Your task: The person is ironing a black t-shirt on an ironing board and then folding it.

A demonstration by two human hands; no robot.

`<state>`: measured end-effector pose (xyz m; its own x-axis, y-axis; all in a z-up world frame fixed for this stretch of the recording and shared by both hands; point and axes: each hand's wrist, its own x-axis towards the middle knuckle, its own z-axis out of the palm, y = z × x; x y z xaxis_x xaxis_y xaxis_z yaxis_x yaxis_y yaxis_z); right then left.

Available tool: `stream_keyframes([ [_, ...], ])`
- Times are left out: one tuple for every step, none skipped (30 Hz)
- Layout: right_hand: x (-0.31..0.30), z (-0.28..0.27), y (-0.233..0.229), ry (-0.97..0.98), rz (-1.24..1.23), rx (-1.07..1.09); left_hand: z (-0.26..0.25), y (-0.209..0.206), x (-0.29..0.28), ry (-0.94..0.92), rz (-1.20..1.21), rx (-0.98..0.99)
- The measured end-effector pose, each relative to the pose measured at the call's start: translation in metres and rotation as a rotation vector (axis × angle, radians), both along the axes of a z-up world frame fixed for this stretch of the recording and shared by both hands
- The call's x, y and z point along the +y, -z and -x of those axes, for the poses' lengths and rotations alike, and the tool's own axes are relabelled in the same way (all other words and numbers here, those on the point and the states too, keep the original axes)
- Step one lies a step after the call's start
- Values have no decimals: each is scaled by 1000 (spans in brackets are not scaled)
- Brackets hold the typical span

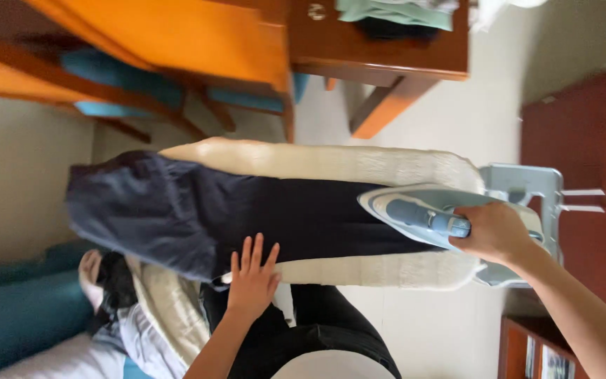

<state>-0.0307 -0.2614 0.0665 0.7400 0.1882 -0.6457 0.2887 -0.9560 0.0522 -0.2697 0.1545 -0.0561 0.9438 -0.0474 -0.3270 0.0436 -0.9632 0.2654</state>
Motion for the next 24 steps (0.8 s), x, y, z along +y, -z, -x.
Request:
stream_keyframes([
  [13,-2,1,-22,-5,-1,6,1,3,-22,-5,-1],
  [26,-4,2,-23,15,26,11,2,6,-11,12,-10],
  [37,-5,2,-17,37,50,14,3,7,7,31,-20],
  [39,-7,9,-33,33,47,17,2,11,-10,26,-24],
  [39,-6,16,-19,20,44,21,1,14,9,47,-44],
  [39,-5,22,-5,7,41,25,0,16,28,67,-63],
  [40,-5,27,-10,10,40,25,1,20,23,70,-65],
  [40,-6,32,11,9,38,26,1,24,37,101,-84],
  [41,-5,36,34,9,38,27,2,29,53,133,-101],
  [41,-8,41,32,13,38,27,12,39,50,136,-101],
  [40,-9,45,67,3,30,30,23,48,37,212,-111],
  [39,-9,49,101,-6,21,33,33,57,23,287,-121],
  [40,-9,50,103,-1,24,31,39,76,24,292,-118],
  [40,-9,51,111,2,24,28,45,94,7,328,-189],
  [42,-12,52,118,1,18,21,52,115,-9,360,-266],
  [47,-14,51,121,1,16,-3,40,138,-6,361,-268],
  [52,-16,50,114,31,40,-26,27,162,-81,345,-318],
  [58,-17,49,106,60,64,-48,15,186,-157,328,-368],
  [61,-16,51,110,56,64,-68,6,203,-152,325,-367],
  [64,-14,53,106,88,86,-89,-4,221,-120,259,-381],
  [69,-16,56,102,118,104,-113,-12,240,-86,191,-399],
  [67,-20,63,107,111,100,-129,0,257,-79,186,-403],
  [65,-21,69,100,144,117,-143,12,274,-38,188,-361],
  [63,-21,77,92,177,135,-157,25,291,3,190,-319],
])
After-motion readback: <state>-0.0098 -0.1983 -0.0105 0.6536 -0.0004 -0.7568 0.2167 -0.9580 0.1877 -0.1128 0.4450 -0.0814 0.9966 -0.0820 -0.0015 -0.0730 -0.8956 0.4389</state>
